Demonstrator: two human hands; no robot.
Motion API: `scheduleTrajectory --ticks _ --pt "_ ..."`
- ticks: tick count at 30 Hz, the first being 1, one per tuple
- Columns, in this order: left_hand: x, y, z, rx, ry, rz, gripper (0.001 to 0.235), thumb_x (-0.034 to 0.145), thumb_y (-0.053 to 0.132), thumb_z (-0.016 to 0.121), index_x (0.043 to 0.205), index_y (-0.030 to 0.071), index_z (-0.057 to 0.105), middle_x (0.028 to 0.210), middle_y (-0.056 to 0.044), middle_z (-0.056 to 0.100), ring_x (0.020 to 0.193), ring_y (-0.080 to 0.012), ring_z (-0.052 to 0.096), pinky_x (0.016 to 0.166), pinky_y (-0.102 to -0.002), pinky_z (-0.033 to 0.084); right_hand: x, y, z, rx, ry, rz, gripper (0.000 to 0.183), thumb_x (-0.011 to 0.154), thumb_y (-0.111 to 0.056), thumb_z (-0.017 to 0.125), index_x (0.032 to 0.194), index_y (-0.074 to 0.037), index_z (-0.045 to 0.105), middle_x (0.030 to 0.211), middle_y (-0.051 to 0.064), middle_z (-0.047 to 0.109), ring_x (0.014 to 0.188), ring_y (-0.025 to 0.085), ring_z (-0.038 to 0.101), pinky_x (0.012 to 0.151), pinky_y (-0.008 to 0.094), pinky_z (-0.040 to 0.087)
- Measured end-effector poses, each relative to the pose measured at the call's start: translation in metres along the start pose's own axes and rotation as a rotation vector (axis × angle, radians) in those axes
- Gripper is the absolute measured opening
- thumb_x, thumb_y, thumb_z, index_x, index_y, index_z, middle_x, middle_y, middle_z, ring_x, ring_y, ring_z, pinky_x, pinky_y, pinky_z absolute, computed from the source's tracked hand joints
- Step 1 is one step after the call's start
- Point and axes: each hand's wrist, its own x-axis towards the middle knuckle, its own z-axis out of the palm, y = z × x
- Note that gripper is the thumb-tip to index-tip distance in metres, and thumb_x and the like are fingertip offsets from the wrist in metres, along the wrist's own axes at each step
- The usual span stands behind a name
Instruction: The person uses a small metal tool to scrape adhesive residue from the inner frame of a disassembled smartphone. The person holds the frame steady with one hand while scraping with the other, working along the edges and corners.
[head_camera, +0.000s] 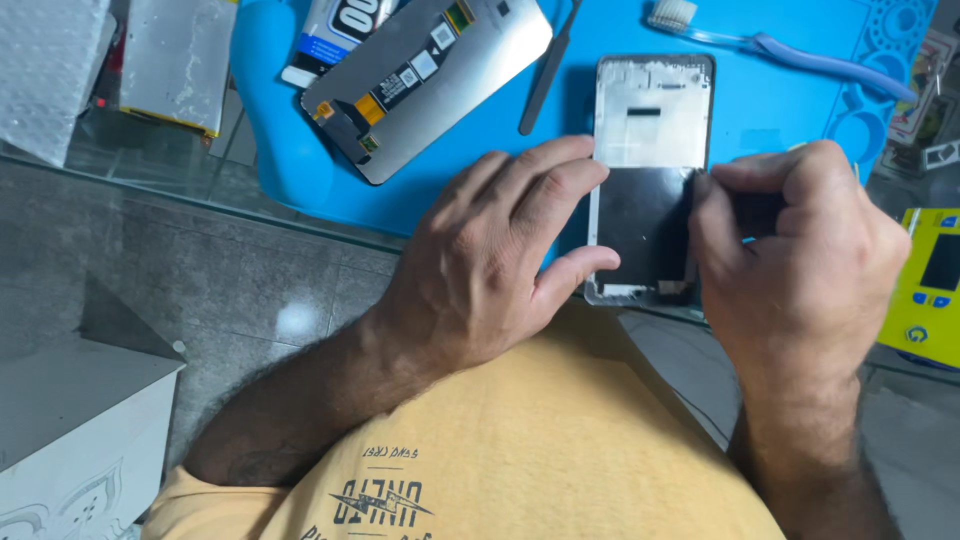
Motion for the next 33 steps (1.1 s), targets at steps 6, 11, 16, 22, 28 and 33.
scheduleTrajectory --ticks 6,11,16,22,28,33 --pt "0.017 -0.002 0.005 0.021 -0.07 0.09 0.077 0.092 0.067 0.098 0.133 0.005 0.074 0.157 -0.014 0.06 0.124 -0.0346 0.064 0.107 -0.048 0.057 0.004 -0.004 -0.008 0.155 -0.101 0.072 0.011 0.118 -0.001 0.09 0.118 -0.004 0.079 0.112 0.008 0.083 0.101 0.027 0.076 0.093 0.041 0.056" --pt "0.036 -0.004 0.02 -0.022 -0.121 0.203 0.096 0.086 0.081 0.095 0.143 0.005 0.077 0.16 -0.014 0.062 0.144 -0.0362 0.061 0.121 -0.052 0.05 0.019 0.028 -0.014 0.169 -0.047 -0.086 0.013 0.126 0.018 0.091 0.128 0.007 0.084 0.117 0.017 0.083 0.105 0.033 0.076 0.096 0.044 0.058" --pt "0.047 -0.012 0.033 0.022 -0.132 0.213 0.12 0.08 0.097 0.085 0.147 -0.002 0.073 0.159 -0.016 0.065 0.15 -0.0358 0.056 0.131 -0.054 0.038 0.046 0.042 0.005 0.092 -0.047 -0.159 0.018 0.131 0.022 0.087 0.133 0.005 0.083 0.108 0.011 0.08 0.101 0.032 0.074 0.093 0.044 0.056" --pt "0.051 -0.006 0.033 0.021 -0.131 0.098 0.132 0.063 0.089 0.114 0.154 0.005 0.067 0.166 -0.014 0.051 0.153 -0.0342 0.048 0.124 -0.055 0.05 0.063 0.046 0.023 0.026 0.026 -0.284 0.02 0.133 0.021 0.091 0.127 0.012 0.074 0.125 0.024 0.083 0.113 0.046 0.075 0.101 0.054 0.058" --pt "0.071 0.024 0.048 0.339 -0.165 -0.151 0.089 0.075 0.072 0.093 0.136 0.012 0.064 0.146 -0.011 0.056 0.135 -0.0354 0.055 0.093 -0.045 0.053 0.058 0.043 0.014 0.111 0.06 -0.112 0.013 0.13 0.023 0.088 0.13 0.015 0.078 0.125 0.026 0.081 0.107 0.038 0.073 0.101 0.05 0.058" --pt "0.077 0.032 0.05 0.278 -0.078 -0.049 0.02 0.103 0.013 0.075 0.121 0.012 0.066 0.132 -0.011 0.058 0.126 -0.0345 0.058 0.099 -0.043 0.059 0.04 0.041 -0.003 0.157 0.121 -0.101 0.018 0.132 0.028 0.093 0.127 0.019 0.078 0.124 0.032 0.079 0.122 0.048 0.074 0.113 0.055 0.058"
